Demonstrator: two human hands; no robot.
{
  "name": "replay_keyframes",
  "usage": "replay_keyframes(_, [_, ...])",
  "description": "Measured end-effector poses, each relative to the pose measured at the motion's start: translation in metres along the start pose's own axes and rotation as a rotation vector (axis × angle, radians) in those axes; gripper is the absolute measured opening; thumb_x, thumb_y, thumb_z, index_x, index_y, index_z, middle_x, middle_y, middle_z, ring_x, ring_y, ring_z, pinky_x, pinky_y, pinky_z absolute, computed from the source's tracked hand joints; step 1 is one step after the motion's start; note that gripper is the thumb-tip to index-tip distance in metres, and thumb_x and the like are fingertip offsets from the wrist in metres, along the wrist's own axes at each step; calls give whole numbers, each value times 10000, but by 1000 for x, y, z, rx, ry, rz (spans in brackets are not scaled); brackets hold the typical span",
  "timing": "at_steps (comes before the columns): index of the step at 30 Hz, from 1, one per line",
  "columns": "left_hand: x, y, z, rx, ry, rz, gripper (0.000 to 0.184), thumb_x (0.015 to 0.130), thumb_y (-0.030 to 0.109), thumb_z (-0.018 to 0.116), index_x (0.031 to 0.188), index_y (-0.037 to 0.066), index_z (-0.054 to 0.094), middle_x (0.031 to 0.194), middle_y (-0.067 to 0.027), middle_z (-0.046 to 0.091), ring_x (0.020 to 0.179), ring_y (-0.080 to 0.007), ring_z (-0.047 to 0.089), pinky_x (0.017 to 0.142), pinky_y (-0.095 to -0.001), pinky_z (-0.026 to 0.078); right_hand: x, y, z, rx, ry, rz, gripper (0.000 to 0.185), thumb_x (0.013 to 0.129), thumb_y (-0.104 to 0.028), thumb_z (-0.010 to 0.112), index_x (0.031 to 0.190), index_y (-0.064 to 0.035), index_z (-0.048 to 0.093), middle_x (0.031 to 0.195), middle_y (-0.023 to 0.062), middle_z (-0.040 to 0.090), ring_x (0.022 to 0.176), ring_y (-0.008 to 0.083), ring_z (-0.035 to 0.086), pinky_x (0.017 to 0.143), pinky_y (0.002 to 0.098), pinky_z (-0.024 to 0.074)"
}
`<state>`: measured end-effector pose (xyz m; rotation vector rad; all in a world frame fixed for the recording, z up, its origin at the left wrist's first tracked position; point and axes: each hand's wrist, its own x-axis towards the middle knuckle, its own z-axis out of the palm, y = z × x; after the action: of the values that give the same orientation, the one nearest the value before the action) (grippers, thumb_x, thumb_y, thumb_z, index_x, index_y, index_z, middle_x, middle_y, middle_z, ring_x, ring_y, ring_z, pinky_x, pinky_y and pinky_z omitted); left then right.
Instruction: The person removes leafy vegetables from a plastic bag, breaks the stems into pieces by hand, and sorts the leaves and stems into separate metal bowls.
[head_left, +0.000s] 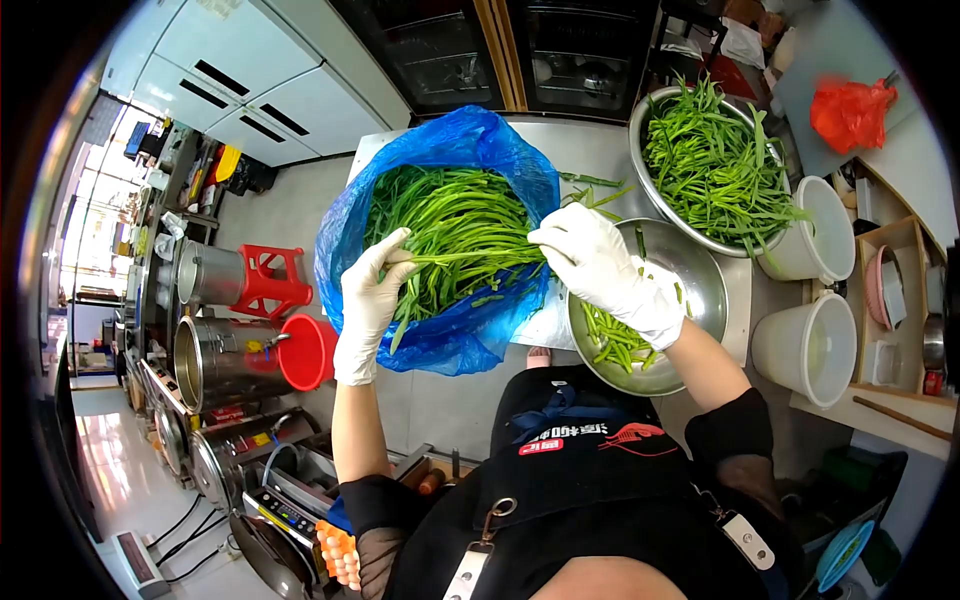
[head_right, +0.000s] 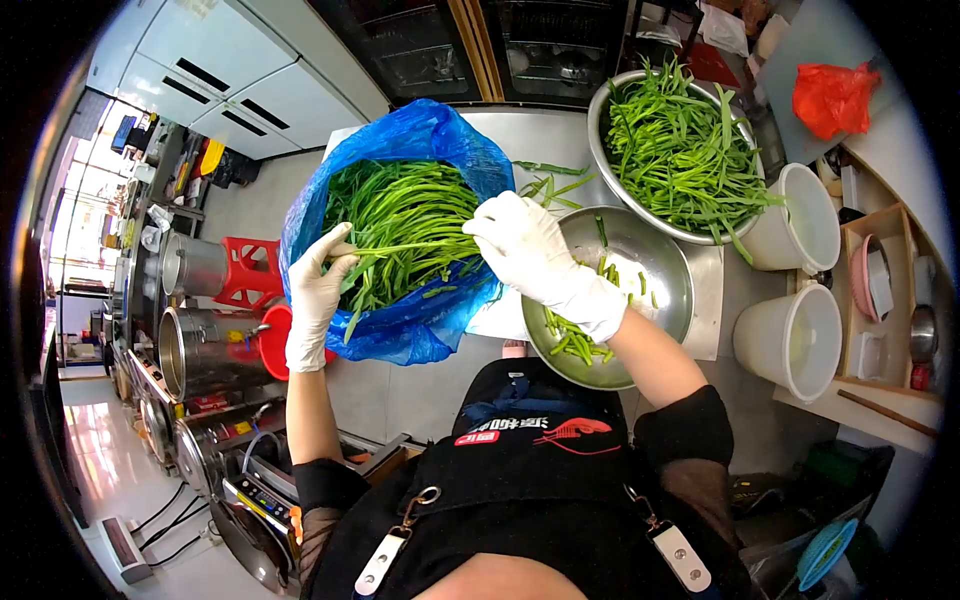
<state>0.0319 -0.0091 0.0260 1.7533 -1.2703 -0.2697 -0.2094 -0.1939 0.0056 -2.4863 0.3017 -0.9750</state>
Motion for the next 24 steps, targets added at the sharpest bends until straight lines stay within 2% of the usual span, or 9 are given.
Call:
replay_keyframes(2, [0,2,1,32,-7,33,433,785,-46,722,1199,54,644,850,-54,674,781,-129,635,724,-254,516,1,0,4,39,-56,40,134,833,-174,613,903,-80,677,887,86,624,875,268,600,760,374,491])
replay_keyframes(5, [1,6,0,100,-3,120,443,771,-52,727,1192,59,646,843,-63,666,769,-148,635,710,-260,513,3,0,11,305,-248,338,193,837,-219,619,917,-68,708,906,111,660,889,292,618,775,379,492])
replay_keyframes(10, [-2,8,3,155,17,199,450,756,-47,736,1182,66,644,803,-73,645,725,-188,622,669,-284,502,8,-4,18,361,-360,359,213,794,-251,647,866,-67,728,845,123,680,825,311,646,733,400,505])
replay_keyframes(13, [-3,5,3,362,58,247,288,756,66,759,1037,67,696,769,-82,642,709,-235,625,645,-317,501,5,-1,27,280,-327,398,204,783,-248,647,851,-74,729,854,122,683,833,311,648,738,397,506])
replay_keyframes(15, [-9,9,4,377,43,157,150,758,120,753,896,73,713,744,-74,629,694,-250,616,629,-330,496,3,5,32,327,-258,451,173,766,-223,662,817,-69,723,802,115,689,735,285,645,689,361,508])
replay_keyframes(17, [-12,6,7,476,-16,219,145,755,102,743,896,86,714,743,-68,630,695,-247,616,624,-339,493,-5,19,44,457,-183,568,161,760,-200,669,791,-49,715,757,104,689,676,240,642,654,333,505])
replay_keyframes(19, [-15,13,15,465,-38,276,122,769,102,720,890,95,712,726,-62,620,699,-250,614,621,-347,492,-7,34,52,758,-27,723,119,782,-91,640,719,-10,699,690,38,669,651,103,602,608,256,471])
replay_keyframes(21, [-17,12,18,492,-26,254,138,768,102,739,903,75,727,713,-66,613,681,-254,611,617,-345,491,-6,56,43,917,150,891,115,804,-46,617,738,-21,707,689,36,661,662,102,603,629,235,465])
replay_keyframes(24, [-18,15,23,519,-70,187,143,775,92,737,915,70,727,746,-86,645,680,-237,626,626,-328,498,8,35,36,634,165,621,117,871,-113,617,886,-20,687,827,73,681,770,154,637,696,284,495])
